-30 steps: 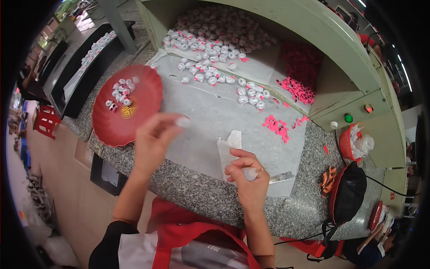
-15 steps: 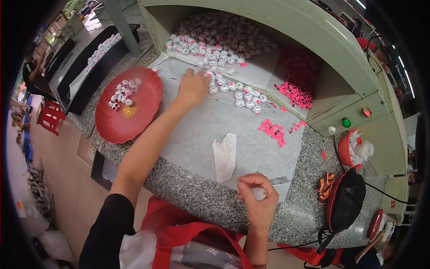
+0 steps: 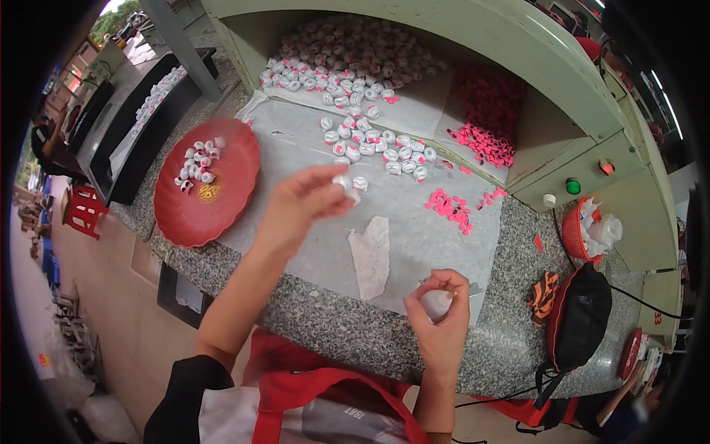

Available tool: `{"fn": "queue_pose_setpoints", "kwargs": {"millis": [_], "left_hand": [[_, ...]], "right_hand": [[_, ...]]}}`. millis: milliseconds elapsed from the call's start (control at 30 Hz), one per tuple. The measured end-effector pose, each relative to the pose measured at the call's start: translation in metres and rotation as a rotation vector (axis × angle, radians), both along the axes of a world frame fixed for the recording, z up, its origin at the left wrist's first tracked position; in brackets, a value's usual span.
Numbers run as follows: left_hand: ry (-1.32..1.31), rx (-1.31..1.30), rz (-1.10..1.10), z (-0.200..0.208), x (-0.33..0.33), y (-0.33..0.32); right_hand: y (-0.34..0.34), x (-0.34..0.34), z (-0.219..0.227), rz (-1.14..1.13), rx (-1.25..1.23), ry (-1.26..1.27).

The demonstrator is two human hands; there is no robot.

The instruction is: Applying glue and attaching pink bows to toy cat heads.

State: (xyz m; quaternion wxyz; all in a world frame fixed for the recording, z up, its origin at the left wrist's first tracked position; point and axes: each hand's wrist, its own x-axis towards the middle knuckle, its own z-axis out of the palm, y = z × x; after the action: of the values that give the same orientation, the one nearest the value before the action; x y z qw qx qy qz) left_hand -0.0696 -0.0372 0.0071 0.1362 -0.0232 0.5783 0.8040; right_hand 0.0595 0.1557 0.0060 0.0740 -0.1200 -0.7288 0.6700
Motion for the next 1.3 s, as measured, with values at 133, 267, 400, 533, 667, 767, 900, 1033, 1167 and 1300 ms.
{"fn": "queue_pose_setpoints", "kwargs": {"millis": [133, 267, 400, 533, 667, 767, 900, 1033, 1167, 1300], "left_hand": [[-0.296, 0.637, -0.260, -0.011, 0.044, 0.010], [-0.380, 0.991, -0.433, -0.024, 0.052, 0.007], [-0.512, 0.896, -0.347, -0.005, 0.052, 0.010], [-0.295, 0.810, -0.307, -0.017, 0.060, 0.004], [-0.336, 0.738, -0.353, -0.004, 0.056, 0.003], [-0.290, 0.609, -0.269, -0.004, 0.061, 0.011], [-0.072, 0.187, -0.244, 0.001, 0.066, 0.015], [0.218, 0.065, -0.106, 0.006, 0.076, 0.028], [0.341, 0.032, -0.067, 0.005, 0.078, 0.032], [0.354, 0.039, -0.062, 0.006, 0.078, 0.032]], "right_hand": [[-0.008, -0.011, 0.007, 0.015, -0.187, 0.130], [-0.015, -0.008, 0.022, -0.081, -0.315, 0.083], [-0.015, -0.004, 0.025, -0.152, -0.237, 0.071], [-0.022, -0.001, 0.027, -0.197, -0.170, 0.115], [-0.020, 0.005, 0.025, -0.225, -0.151, 0.151], [-0.020, 0.010, 0.027, -0.249, -0.145, 0.176], [-0.025, 0.018, 0.034, -0.226, 0.019, 0.311], [-0.022, 0.026, 0.034, -0.145, 0.335, 0.386], [-0.021, 0.023, 0.035, -0.103, 0.410, 0.425], [-0.017, 0.020, 0.033, -0.116, 0.460, 0.528]]}}
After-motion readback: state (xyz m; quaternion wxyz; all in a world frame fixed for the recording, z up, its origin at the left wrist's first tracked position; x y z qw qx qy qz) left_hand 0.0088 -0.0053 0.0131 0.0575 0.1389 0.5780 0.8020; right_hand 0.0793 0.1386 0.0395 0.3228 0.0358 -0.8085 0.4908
